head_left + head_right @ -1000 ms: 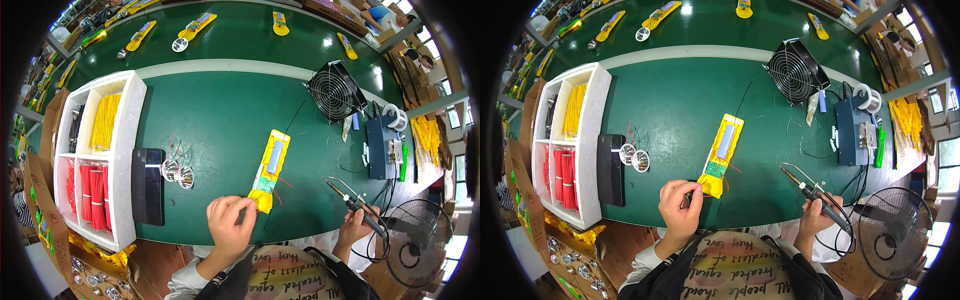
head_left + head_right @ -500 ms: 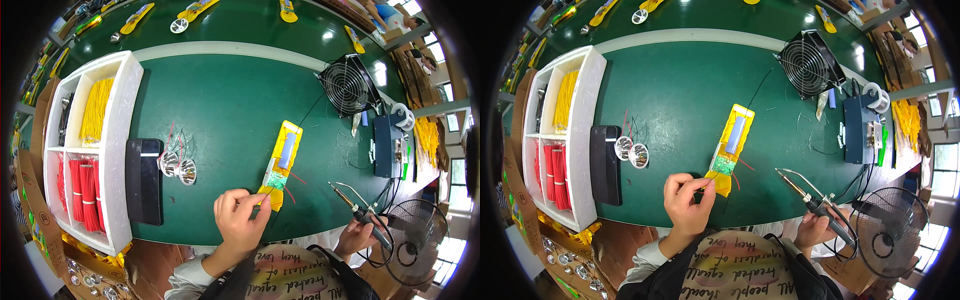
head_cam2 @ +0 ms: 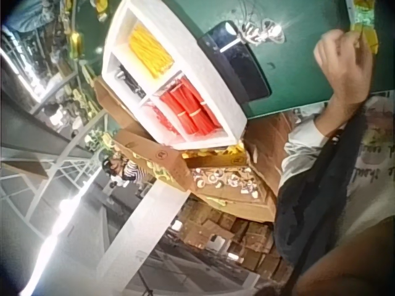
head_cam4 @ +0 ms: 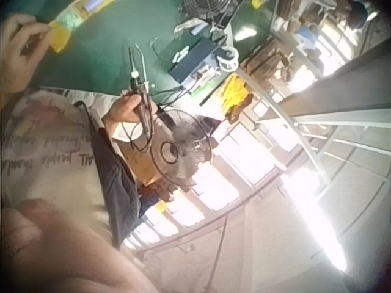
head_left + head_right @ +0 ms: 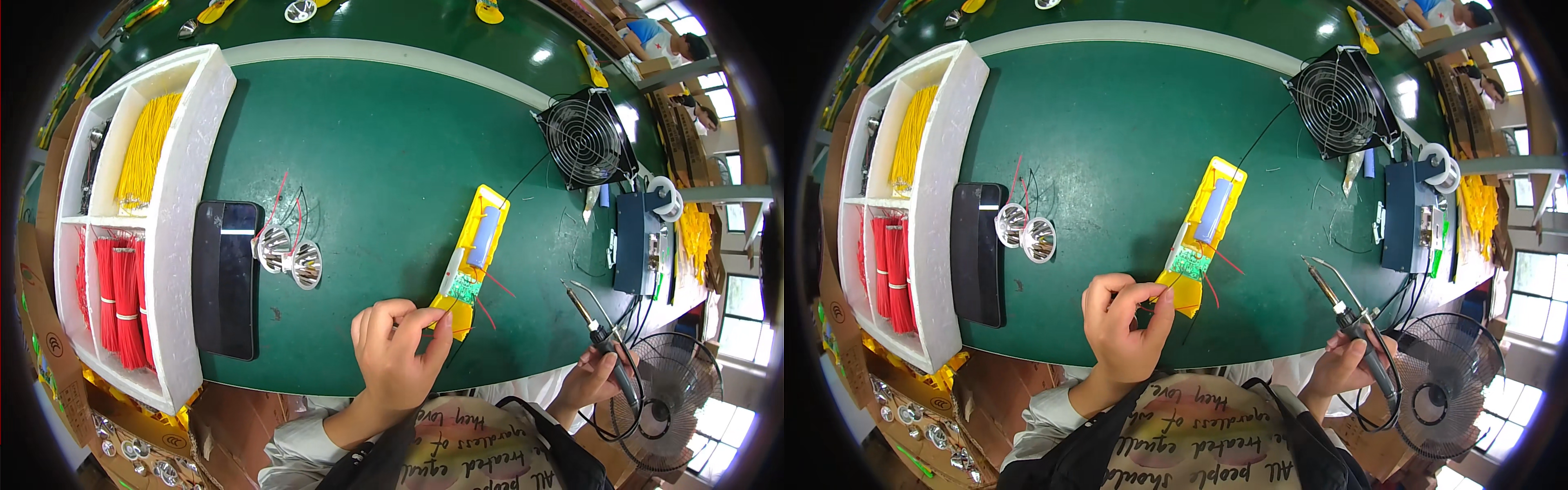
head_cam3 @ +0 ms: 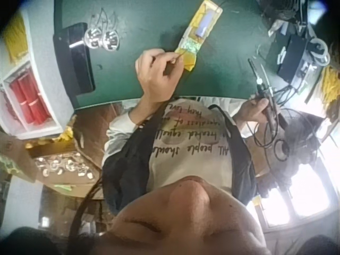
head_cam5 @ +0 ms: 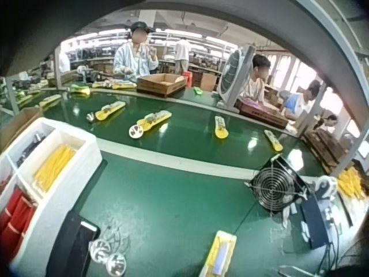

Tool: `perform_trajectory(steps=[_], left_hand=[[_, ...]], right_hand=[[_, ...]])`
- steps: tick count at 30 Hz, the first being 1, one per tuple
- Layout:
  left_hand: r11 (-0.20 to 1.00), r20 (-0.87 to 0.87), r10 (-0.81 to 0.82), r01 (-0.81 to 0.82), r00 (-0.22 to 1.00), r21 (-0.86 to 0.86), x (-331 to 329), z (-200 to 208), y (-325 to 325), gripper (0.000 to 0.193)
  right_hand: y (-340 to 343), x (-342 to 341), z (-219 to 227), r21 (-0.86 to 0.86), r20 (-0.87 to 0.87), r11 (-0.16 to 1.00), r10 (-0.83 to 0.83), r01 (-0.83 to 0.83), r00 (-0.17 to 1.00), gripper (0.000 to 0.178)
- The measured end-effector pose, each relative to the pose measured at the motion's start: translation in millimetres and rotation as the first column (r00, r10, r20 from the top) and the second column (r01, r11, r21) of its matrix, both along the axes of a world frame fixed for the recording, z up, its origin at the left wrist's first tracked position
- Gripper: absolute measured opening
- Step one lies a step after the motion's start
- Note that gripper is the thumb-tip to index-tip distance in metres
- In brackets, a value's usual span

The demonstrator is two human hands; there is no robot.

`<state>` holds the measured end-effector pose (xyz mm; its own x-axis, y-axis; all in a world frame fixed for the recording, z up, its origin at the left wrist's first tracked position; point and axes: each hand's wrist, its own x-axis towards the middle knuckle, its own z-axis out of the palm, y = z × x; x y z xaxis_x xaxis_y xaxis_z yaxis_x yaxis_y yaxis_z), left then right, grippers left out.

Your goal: The person solders wires and circuit boards inside flashlight housings using a soldering iron, retrieves reflector parts, and places the assembled flashlight components onto a conveyor belt.

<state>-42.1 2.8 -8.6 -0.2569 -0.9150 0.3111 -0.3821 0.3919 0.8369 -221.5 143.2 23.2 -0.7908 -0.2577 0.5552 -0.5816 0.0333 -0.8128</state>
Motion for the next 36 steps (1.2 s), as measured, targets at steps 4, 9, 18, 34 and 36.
perform_trajectory(steps=[4,9,18,34,36], left_hand=[[0.999,0.028,0.013,-0.012,1.000,-0.037,-3.0,-2.3,-0.2,0.014],[0.998,0.037,0.037,-0.036,0.999,-0.048,-4.6,-3.0,0.7,0.014],[0.996,0.050,0.016,-0.011,0.999,-0.091,-4.7,-4.2,1.2,0.016],[0.997,0.094,0.002,0.006,0.996,-0.077,-4.8,-2.6,0.2,0.018],[0.997,0.095,0.002,0.006,0.995,-0.080,-4.9,-2.5,0.2,0.018]], right_hand=[[-0.9,9.0,-0.2,-0.067,0.067,0.998,0.002,0.002,0.998,0.028],[-28.6,36.7,7.2,-0.147,0.077,0.985,0.100,-0.088,0.992,0.038],[-35.0,42.5,-9.3,0.066,0.167,0.899,0.417,-0.432,0.893,0.028],[-39.5,36.5,-11.6,0.107,0.227,0.869,0.452,-0.484,0.862,0.026],[-38.8,35.6,-11.3,0.127,0.205,0.868,0.450,-0.479,0.869,0.026]])
